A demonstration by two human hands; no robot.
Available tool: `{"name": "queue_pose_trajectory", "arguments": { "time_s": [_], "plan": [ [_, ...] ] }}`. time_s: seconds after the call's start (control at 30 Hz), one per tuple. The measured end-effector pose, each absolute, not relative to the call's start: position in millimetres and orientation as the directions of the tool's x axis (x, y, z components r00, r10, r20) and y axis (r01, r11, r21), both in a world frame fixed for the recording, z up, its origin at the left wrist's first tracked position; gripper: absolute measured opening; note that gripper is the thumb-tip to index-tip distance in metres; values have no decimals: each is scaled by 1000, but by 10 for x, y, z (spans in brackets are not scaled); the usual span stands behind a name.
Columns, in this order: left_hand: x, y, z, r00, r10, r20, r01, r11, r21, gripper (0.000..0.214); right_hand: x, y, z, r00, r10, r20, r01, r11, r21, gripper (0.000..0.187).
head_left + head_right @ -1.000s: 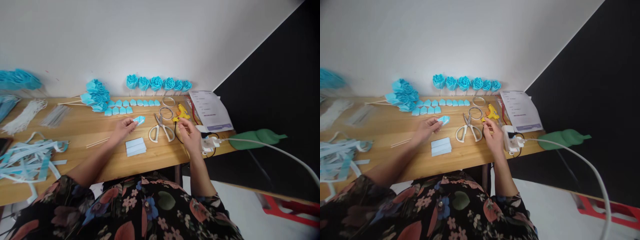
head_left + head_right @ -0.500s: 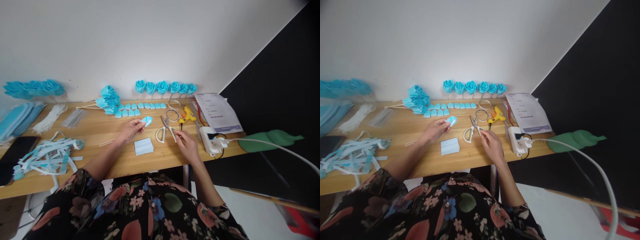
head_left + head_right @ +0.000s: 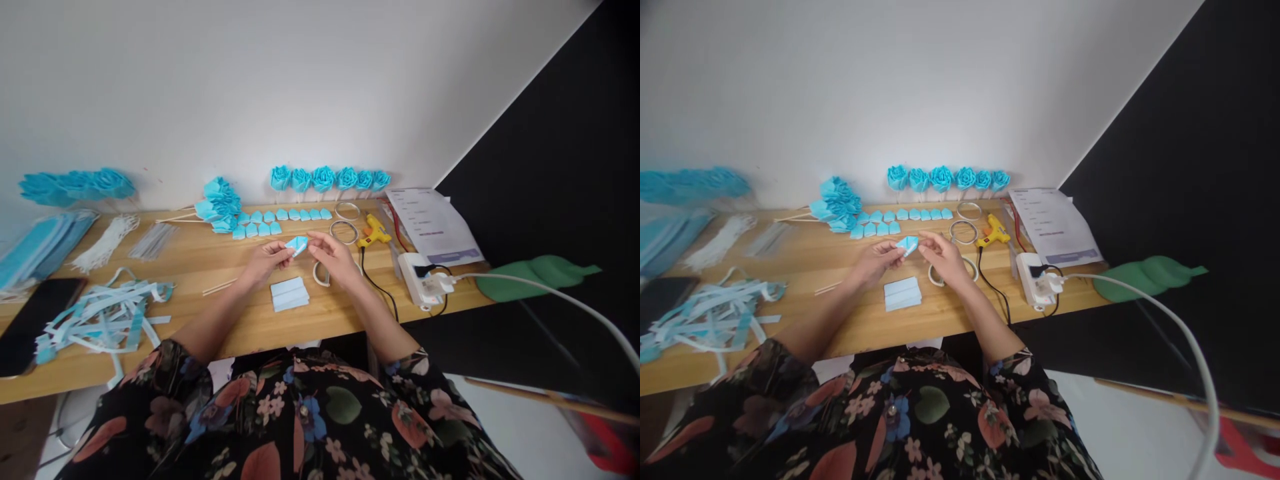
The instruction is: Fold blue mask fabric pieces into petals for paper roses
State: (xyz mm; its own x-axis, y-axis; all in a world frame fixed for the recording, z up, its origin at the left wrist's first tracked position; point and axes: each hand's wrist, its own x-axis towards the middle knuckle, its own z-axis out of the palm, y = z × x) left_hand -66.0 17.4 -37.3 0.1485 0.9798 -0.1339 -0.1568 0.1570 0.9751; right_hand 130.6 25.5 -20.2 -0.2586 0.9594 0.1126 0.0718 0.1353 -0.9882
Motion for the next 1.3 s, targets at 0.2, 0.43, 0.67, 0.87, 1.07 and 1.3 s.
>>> {"name": "queue_pose_trajectory", "arguments": {
  "time_s": [0.2, 0.43, 0.67, 0.87, 1.07, 1.3],
  "plan": [
    [-676, 188, -394, 164, 978, -132, -150, 157, 976, 46, 1214, 411, -257, -254, 963, 88, -21, 85, -996, 41],
    [-679, 190, -400, 164, 978, -127, -183, 157, 971, 45, 1247, 475, -188, -285, 955, 84, -45, 75, -996, 45],
    [-659, 161, -305, 220, 960, -176, -324, 242, 915, 50, 1255, 513, -223, -332, 943, -1, -91, -33, -995, 47],
    [-678, 147, -314, 403, 897, -180, -345, 331, 878, 50, 1194, 569, -203, -466, 883, 62, -34, 52, -998, 45],
    [-682, 178, -370, 391, 888, -243, -295, 371, 881, 47, 1224, 707, -201, -491, 861, 131, 15, 159, -987, 25],
    [-655, 160, -411, 414, 872, -260, -108, 330, 938, 46, 1158, 1261, -256, -459, 883, 99, 480, 340, -808, 20]
  ]
}}
